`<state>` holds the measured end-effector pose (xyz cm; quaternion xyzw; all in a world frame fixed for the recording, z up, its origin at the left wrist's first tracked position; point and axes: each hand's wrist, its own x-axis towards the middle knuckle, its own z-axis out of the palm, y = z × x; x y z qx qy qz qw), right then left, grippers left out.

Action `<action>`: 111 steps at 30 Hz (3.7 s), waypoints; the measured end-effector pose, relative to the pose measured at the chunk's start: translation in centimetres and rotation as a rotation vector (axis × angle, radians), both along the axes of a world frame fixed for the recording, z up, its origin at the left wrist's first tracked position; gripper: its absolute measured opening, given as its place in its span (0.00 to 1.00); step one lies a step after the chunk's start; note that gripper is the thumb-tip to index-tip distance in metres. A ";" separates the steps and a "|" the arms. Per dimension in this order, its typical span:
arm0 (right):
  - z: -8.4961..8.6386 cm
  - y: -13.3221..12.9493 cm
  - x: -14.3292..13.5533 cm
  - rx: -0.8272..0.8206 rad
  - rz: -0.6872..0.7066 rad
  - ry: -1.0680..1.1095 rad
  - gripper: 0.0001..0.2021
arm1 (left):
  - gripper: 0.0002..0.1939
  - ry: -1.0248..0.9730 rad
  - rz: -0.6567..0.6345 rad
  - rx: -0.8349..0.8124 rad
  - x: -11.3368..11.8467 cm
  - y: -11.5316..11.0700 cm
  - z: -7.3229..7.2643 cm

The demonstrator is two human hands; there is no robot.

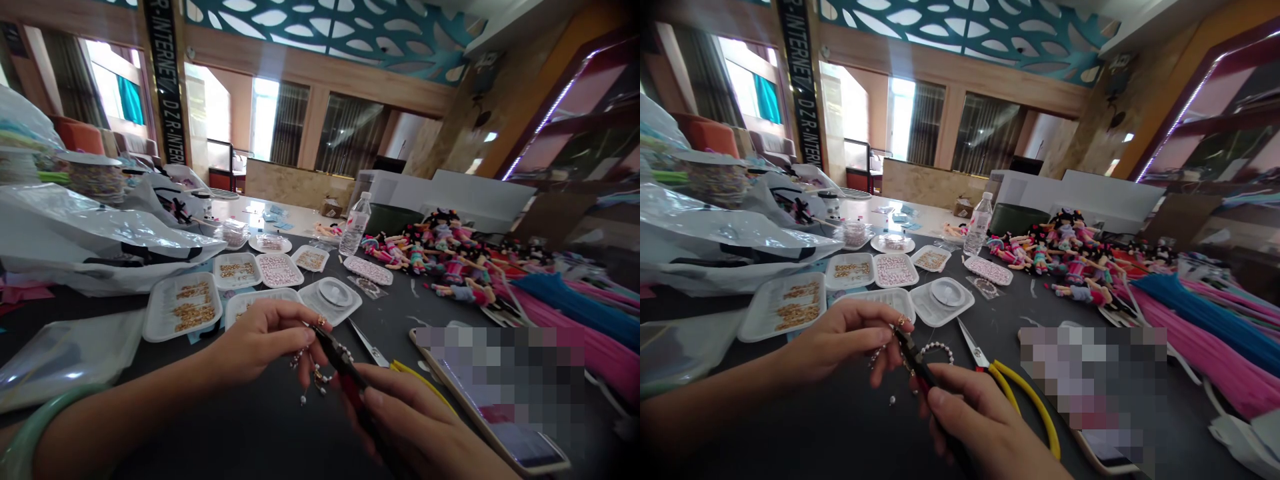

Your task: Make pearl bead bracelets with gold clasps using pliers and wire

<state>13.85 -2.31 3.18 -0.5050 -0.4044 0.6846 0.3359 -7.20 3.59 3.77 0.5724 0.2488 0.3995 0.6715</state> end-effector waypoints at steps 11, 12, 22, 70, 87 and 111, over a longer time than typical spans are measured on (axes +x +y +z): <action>-0.2 -0.1 0.0 0.005 -0.020 -0.030 0.27 | 0.07 -0.005 -0.006 0.000 -0.2 -0.1 0.0; -0.2 -0.1 0.1 0.005 -0.026 -0.040 0.27 | 0.07 -0.009 -0.009 -0.003 -0.2 -0.1 0.0; -0.6 0.0 0.3 0.021 -0.029 -0.083 0.31 | 0.08 -0.026 -0.011 -0.012 -0.2 0.0 0.2; -0.2 -0.2 0.1 0.063 0.029 -0.057 0.28 | 0.08 0.020 0.011 0.018 -0.2 0.3 -0.1; -0.1 -0.5 0.0 0.355 -0.031 -0.430 0.25 | 0.09 0.011 0.019 0.007 -0.1 0.2 -0.2; 0.0 0.1 -0.1 0.774 0.070 -0.702 0.18 | 0.08 0.025 0.077 0.086 0.2 0.2 -0.5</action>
